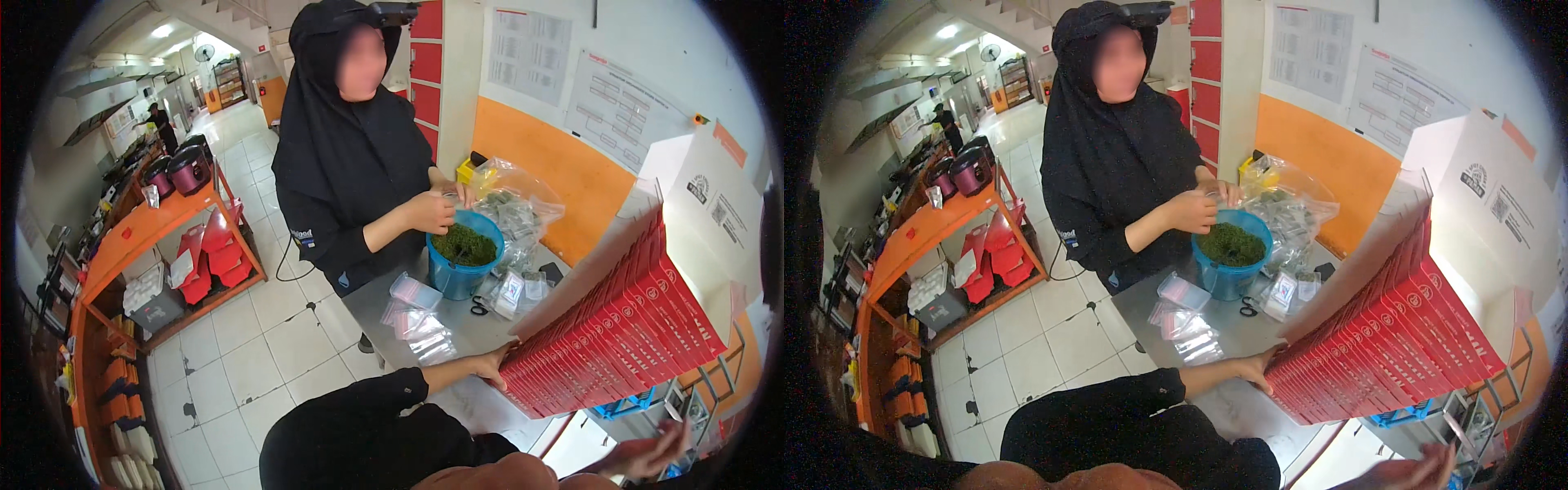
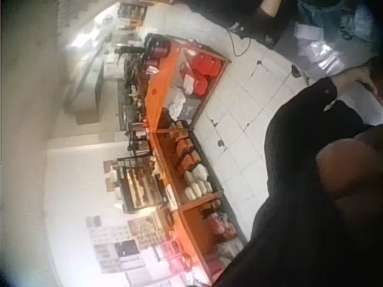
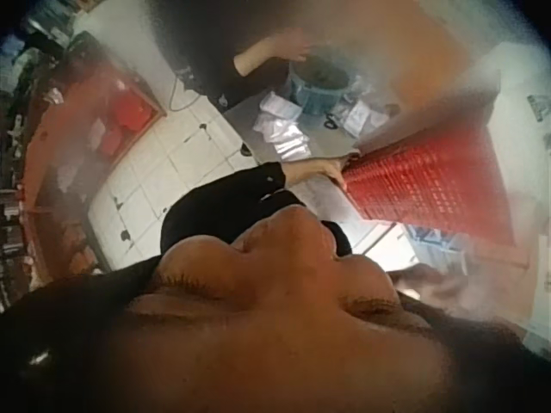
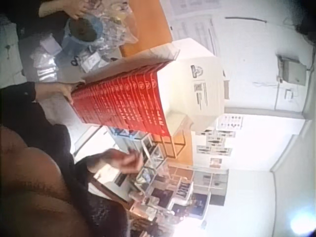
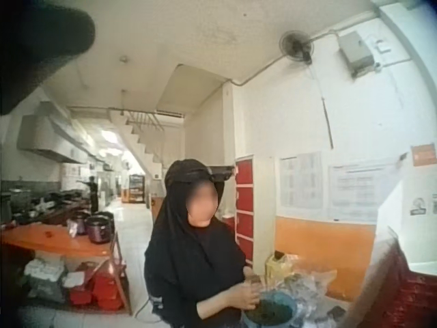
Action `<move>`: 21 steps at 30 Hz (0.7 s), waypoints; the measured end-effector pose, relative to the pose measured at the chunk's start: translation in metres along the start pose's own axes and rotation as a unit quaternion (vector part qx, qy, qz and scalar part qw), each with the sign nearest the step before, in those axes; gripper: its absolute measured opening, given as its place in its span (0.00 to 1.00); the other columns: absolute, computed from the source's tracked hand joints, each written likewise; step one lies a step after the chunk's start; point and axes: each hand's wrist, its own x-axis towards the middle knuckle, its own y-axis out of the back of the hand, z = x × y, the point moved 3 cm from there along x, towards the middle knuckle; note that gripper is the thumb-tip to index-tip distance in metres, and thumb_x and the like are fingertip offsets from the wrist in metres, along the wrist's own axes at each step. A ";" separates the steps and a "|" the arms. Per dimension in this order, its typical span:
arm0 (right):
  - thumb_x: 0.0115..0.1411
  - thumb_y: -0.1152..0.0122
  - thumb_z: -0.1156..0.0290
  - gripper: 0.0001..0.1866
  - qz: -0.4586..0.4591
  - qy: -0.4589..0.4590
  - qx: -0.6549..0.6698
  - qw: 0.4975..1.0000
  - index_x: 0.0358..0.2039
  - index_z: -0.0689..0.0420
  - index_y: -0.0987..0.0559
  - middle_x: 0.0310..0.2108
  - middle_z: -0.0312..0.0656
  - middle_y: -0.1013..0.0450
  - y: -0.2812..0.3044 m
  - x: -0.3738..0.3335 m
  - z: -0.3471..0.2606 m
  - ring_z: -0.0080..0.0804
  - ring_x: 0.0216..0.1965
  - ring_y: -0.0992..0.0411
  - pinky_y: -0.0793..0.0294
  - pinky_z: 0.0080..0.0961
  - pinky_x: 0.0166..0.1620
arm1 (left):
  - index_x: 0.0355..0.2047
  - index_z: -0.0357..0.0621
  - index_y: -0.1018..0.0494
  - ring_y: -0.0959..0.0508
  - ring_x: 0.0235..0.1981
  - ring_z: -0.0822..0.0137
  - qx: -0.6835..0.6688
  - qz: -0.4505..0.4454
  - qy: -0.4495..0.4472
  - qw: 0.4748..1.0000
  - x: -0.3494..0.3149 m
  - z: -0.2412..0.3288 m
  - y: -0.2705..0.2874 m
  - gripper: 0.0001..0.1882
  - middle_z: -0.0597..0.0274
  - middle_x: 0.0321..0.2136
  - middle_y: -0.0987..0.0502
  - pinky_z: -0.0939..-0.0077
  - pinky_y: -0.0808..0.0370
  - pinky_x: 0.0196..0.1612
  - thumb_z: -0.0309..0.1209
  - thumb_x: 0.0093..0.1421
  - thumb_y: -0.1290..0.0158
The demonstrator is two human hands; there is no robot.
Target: The person folds and assembles red and white cardboard takeout boxes by hand at a restaurant counter.
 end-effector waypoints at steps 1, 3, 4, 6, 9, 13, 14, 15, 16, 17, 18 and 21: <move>0.63 0.48 0.74 0.17 -0.001 -0.036 -0.036 0.999 0.53 0.62 0.29 0.47 0.43 0.31 -0.007 -0.017 0.016 0.30 0.45 0.34 0.34 0.30 0.49 | 0.66 0.37 0.65 0.49 0.66 0.54 0.014 -0.013 -0.001 1.000 0.003 -0.002 -0.002 0.74 0.46 0.63 0.50 0.66 0.50 0.67 0.29 0.21 0.27; 0.62 0.46 0.70 0.28 -0.080 -0.068 -0.085 0.991 0.61 0.59 0.40 0.52 0.45 0.36 -0.005 -0.051 0.065 0.36 0.51 0.37 0.37 0.36 0.54 | 0.66 0.37 0.63 0.48 0.65 0.54 0.039 -0.029 -0.009 0.999 0.007 -0.008 0.001 0.72 0.47 0.63 0.48 0.66 0.49 0.67 0.28 0.22 0.28; 0.61 0.45 0.71 0.30 -0.111 -0.120 -0.051 0.985 0.63 0.58 0.42 0.56 0.45 0.39 -0.003 -0.074 0.087 0.38 0.53 0.38 0.38 0.37 0.56 | 0.66 0.37 0.62 0.47 0.65 0.54 0.045 -0.026 -0.008 0.999 0.005 -0.003 0.001 0.72 0.47 0.63 0.48 0.66 0.49 0.67 0.29 0.22 0.28; 0.58 0.42 0.74 0.37 -0.163 -0.238 -0.037 0.957 0.65 0.55 0.46 0.62 0.46 0.46 0.003 -0.113 0.112 0.40 0.58 0.42 0.42 0.38 0.60 | 0.66 0.37 0.59 0.47 0.65 0.54 0.059 -0.039 -0.002 0.998 0.003 0.007 0.000 0.70 0.47 0.62 0.47 0.66 0.48 0.66 0.30 0.23 0.29; 0.48 0.31 0.76 0.52 -0.251 -0.363 0.038 0.897 0.67 0.53 0.54 0.67 0.47 0.54 0.007 -0.163 0.137 0.44 0.64 0.48 0.46 0.41 0.64 | 0.66 0.39 0.59 0.49 0.66 0.57 0.091 -0.055 -0.046 0.993 0.004 -0.008 0.007 0.68 0.51 0.64 0.48 0.66 0.51 0.67 0.30 0.28 0.28; 0.45 0.27 0.77 0.59 -0.323 -0.345 -0.018 0.881 0.68 0.57 0.61 0.67 0.51 0.55 -0.009 -0.175 0.123 0.42 0.65 0.51 0.47 0.38 0.64 | 0.67 0.42 0.60 0.50 0.66 0.56 0.159 -0.029 -0.020 0.987 0.003 -0.010 0.010 0.68 0.51 0.64 0.49 0.65 0.51 0.67 0.29 0.28 0.28; 0.45 0.27 0.78 0.60 -0.317 -0.350 -0.016 0.881 0.68 0.57 0.61 0.67 0.51 0.55 -0.009 -0.175 0.126 0.42 0.65 0.51 0.48 0.38 0.64 | 0.67 0.43 0.60 0.50 0.66 0.56 0.161 -0.028 -0.010 0.987 0.002 -0.007 0.009 0.68 0.51 0.64 0.49 0.65 0.51 0.67 0.29 0.27 0.29; 0.45 0.27 0.78 0.60 -0.313 -0.354 -0.015 0.881 0.68 0.57 0.62 0.67 0.51 0.55 -0.009 -0.177 0.130 0.42 0.65 0.51 0.48 0.38 0.64 | 0.67 0.44 0.60 0.50 0.66 0.56 0.163 -0.025 -0.001 0.986 0.002 -0.003 0.008 0.68 0.51 0.64 0.49 0.64 0.51 0.67 0.29 0.27 0.29; 0.44 0.27 0.79 0.61 -0.305 -0.349 -0.002 0.886 0.68 0.58 0.63 0.67 0.51 0.55 -0.005 -0.180 0.135 0.42 0.65 0.50 0.48 0.37 0.65 | 0.67 0.44 0.59 0.50 0.66 0.56 0.179 -0.027 -0.007 0.984 0.002 0.001 0.007 0.68 0.51 0.64 0.49 0.64 0.51 0.67 0.30 0.27 0.29; 0.44 0.27 0.79 0.61 -0.307 -0.347 -0.006 0.886 0.68 0.58 0.63 0.67 0.51 0.55 -0.005 -0.180 0.135 0.42 0.65 0.50 0.48 0.37 0.64 | 0.67 0.45 0.59 0.50 0.66 0.56 0.193 -0.027 -0.014 0.981 0.003 0.001 0.006 0.68 0.51 0.64 0.49 0.64 0.51 0.67 0.30 0.27 0.30; 0.44 0.27 0.79 0.61 -0.308 -0.345 -0.009 0.886 0.68 0.58 0.63 0.66 0.52 0.55 -0.005 -0.179 0.134 0.42 0.64 0.49 0.48 0.37 0.64 | 0.67 0.45 0.58 0.50 0.66 0.56 0.208 -0.026 -0.021 0.978 0.004 0.001 0.005 0.67 0.51 0.64 0.49 0.63 0.51 0.67 0.30 0.26 0.30; 0.44 0.27 0.78 0.61 -0.330 -0.317 -0.039 0.888 0.68 0.57 0.63 0.66 0.53 0.55 -0.005 -0.177 0.135 0.45 0.64 0.48 0.43 0.43 0.62 | 0.67 0.45 0.56 0.50 0.66 0.54 0.285 -0.002 -0.027 0.958 0.008 -0.012 0.003 0.66 0.50 0.63 0.47 0.63 0.51 0.67 0.32 0.26 0.31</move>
